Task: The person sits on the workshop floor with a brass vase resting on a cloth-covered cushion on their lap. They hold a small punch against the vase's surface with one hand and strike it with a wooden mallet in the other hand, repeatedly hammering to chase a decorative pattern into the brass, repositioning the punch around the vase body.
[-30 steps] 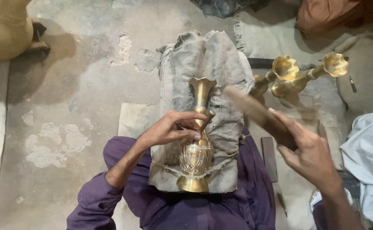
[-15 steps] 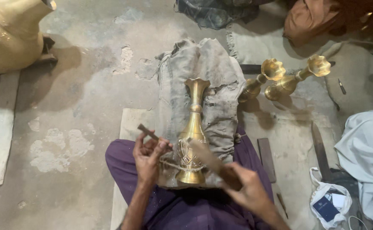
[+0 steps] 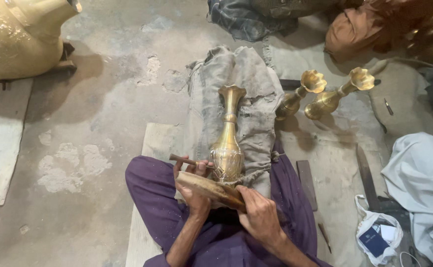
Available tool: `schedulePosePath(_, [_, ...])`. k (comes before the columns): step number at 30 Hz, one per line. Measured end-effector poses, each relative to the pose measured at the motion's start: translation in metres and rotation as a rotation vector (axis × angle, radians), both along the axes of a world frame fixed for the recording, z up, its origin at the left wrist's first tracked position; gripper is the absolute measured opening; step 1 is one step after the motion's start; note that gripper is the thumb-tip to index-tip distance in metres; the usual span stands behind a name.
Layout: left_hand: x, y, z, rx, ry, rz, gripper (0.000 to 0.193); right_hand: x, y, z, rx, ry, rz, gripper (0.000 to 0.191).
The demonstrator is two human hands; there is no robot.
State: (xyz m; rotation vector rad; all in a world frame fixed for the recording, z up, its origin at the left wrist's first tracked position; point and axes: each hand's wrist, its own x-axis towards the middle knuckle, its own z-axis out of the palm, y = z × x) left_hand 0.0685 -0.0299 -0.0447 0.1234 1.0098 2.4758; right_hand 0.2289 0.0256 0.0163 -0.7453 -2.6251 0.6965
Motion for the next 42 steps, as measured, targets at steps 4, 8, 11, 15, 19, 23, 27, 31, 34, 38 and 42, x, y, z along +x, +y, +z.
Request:
schedulePosePath(4, [-0.001,0.005,0.000,0.002,0.076,-0.015,0.053,-0.004,0.002,-0.003,-0.025,0.045,-0.030,0.060])
schedulePosePath(8, [0.000,0.005,0.000,0.012,0.075,-0.041,0.058,-0.005,0.004,0.003,-0.073,0.030,-0.093,0.059])
schedulePosePath(11, [0.001,0.005,0.000,0.096,0.077,-0.094,0.061,-0.006,0.006,0.006,-0.130,0.045,-0.146,0.054])
schedulePosePath(15, [0.000,0.004,-0.001,0.041,0.005,-0.098,0.059,-0.007,0.008,0.005,-0.181,0.047,-0.183,0.052])
schedulePosePath(19, [0.002,0.002,-0.001,0.078,-0.006,-0.070,0.060,-0.007,0.010,-0.001,-0.250,0.040,-0.183,0.051])
schedulePosePath(23, [0.004,-0.001,0.004,0.005,-0.081,-0.056,0.053,-0.005,0.013,-0.003,-0.339,0.050,-0.180,0.049])
schedulePosePath(27, [-0.020,-0.006,0.013,-0.218,0.115,-0.106,0.050,0.007,0.030,0.009,-0.559,0.025,-0.084,0.042])
schedulePosePath(31, [-0.066,-0.009,0.029,-0.304,0.350,-0.336,0.045,0.030,0.045,0.030,-0.630,0.228,-0.162,0.037])
schedulePosePath(34, [-0.085,-0.004,0.045,-0.394,0.519,-0.544,0.041,0.042,0.049,0.037,-0.780,0.521,-0.239,0.030])
schedulePosePath(38, [-0.094,0.014,0.067,-0.372,0.679,-0.719,0.049,0.040,0.052,0.021,-0.783,0.743,-0.137,0.032])
schedulePosePath(42, [-0.101,0.031,0.086,-0.417,0.865,-0.854,0.056,0.033,0.052,-0.009,-0.834,0.445,-0.198,0.025])
